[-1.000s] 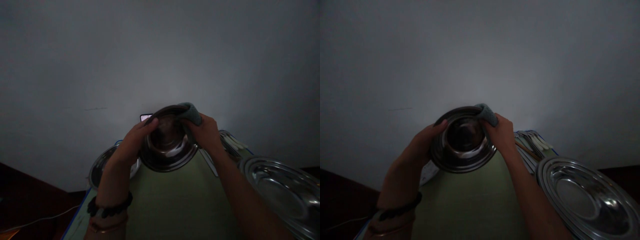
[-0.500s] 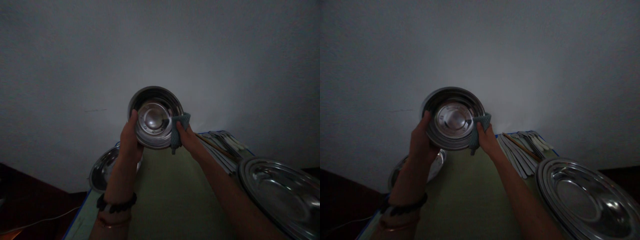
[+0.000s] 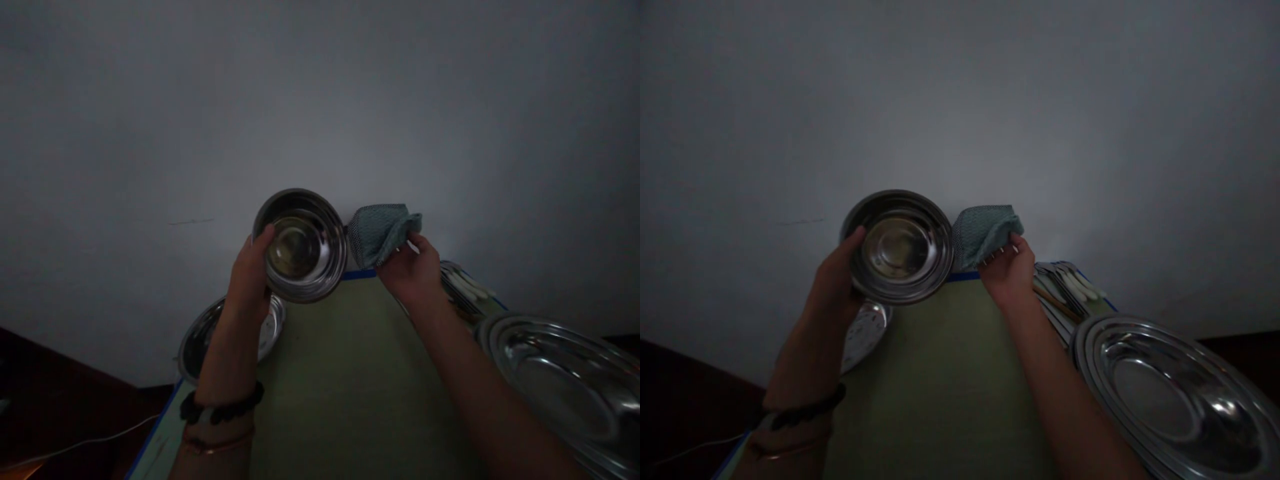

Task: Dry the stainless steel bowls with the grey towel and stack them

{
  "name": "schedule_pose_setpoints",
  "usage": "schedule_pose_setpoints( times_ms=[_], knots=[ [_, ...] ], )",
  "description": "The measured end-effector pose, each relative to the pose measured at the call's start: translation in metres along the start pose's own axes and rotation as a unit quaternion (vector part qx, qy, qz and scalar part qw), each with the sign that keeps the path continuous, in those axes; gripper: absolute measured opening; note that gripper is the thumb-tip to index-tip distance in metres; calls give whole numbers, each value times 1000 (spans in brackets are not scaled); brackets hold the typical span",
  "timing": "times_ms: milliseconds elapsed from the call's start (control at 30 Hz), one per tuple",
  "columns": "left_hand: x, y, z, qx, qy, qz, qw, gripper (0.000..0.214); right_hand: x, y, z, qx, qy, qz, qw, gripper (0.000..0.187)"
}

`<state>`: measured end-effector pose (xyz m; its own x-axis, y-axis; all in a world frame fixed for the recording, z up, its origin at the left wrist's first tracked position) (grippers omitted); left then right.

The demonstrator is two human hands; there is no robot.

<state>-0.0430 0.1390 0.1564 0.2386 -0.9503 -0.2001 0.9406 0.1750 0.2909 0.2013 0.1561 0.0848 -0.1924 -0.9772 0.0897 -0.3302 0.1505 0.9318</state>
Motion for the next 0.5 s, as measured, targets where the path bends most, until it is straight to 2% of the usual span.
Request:
schedule_pose_setpoints(
  times_ms=[67, 167, 367, 500],
  knots=[
    [-1, 1, -1, -7, -3, -8, 1000, 22, 5, 8, 7, -35, 22, -32, 999, 27],
    [-2, 3, -8, -13, -17, -24, 999, 27, 10, 11, 12, -42, 28, -41, 998, 35],
    [-7, 7, -20, -27, -17, -55, 998, 42, 14, 22, -5, -25, -18, -74, 997, 38],
    [-3, 19, -21, -7, -5, -75, 997, 46, 21, 38, -8, 9, -53, -97, 994, 43]
  ],
)
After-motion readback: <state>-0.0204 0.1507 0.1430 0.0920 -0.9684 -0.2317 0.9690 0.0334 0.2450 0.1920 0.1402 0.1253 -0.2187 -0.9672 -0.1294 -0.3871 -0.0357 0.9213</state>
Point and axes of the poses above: each hand's wrist, its own x-axis away from the middle knuckle, its own y-axis out of the palm, z = x × y, the point moved 10 cm from there along -x, towards the middle knuckle, and after that the axes turned 3 degrees about -x, right-handed, at the moved point
